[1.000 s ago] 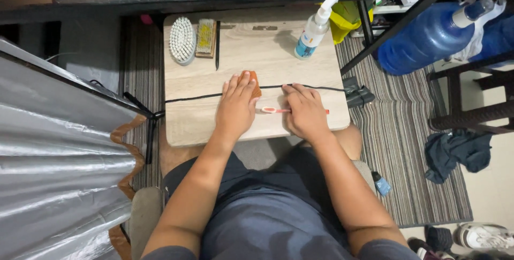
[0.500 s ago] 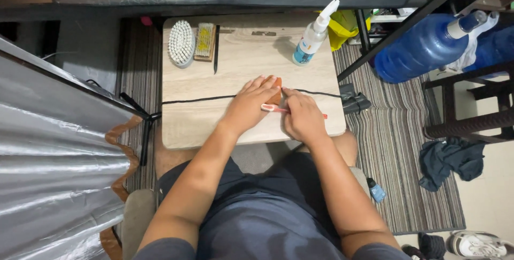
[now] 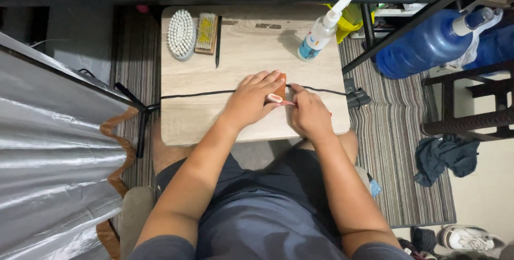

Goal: Cleaning and applying maintenance product to a black shoelace using a brush and spray bottle on a repair bench.

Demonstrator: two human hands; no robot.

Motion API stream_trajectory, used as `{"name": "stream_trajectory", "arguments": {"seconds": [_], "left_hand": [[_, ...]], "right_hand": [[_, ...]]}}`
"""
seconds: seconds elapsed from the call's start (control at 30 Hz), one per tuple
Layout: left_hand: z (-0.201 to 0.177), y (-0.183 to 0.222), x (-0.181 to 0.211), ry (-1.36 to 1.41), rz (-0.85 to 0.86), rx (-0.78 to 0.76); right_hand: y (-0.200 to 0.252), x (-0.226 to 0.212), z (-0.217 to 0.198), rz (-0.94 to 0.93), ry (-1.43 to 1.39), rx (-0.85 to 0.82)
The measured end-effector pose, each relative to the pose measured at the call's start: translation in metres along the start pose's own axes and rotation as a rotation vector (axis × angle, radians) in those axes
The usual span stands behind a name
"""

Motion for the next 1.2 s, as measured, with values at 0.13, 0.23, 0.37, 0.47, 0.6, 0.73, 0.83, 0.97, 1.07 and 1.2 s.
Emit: {"name": "stream_trajectory", "arguments": {"seconds": [0.13,0.23,0.37,0.47,0.6,0.73,0.83,0.97,1.07,1.2], "left_hand": [[0.006,-0.002,0.004,-0.027,-0.014,-0.019],[0.011,-0.005,0.007,-0.085,-0.027,0.016],[0.015,-0.010,0.007,-0.115,-0.042,0.057],[0.019,-0.009,0.007,-0.118,-0.044,0.053],[0.016,-0.009,0.007,-0.173,-0.048,0.092],[0.018,-0.005,0.004,-0.189,-0.059,0.071],[0.010,0.003,0.003,-0.183,-0.079,0.132],[0.004,0.008,0.001,-0.193,-0.112,0.134],[0.001,0.010,0.002,-0.198,-0.130,0.118],[0.000,0.019,-0.003,-0.176,-0.150,0.152]], "right_hand": [[0.001,0.005,0.000,0.010,0.011,0.015],[0.002,0.008,0.000,0.000,0.001,0.018],[0.001,0.004,-0.002,-0.025,0.004,0.027],[0.001,0.001,-0.003,-0.018,0.020,0.033],[-0.002,0.003,-0.004,-0.006,0.051,0.067],[-0.005,-0.004,-0.010,-0.023,0.041,0.057],[-0.006,-0.011,-0.014,-0.051,0.046,0.044],[-0.007,-0.009,-0.012,-0.052,0.063,0.041],[-0.006,-0.003,-0.010,-0.051,0.048,0.028],[-0.006,-0.002,-0.009,0.000,-0.016,0.004]]}}
Point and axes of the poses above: each hand's wrist, its own y-axis away from the middle knuckle, its own z-axis out of the palm, x = y × z, the point moved 10 cm from there along -y, towards the middle knuckle, and after that the axes turned 14 degrees about -y, right-handed, at the moved point
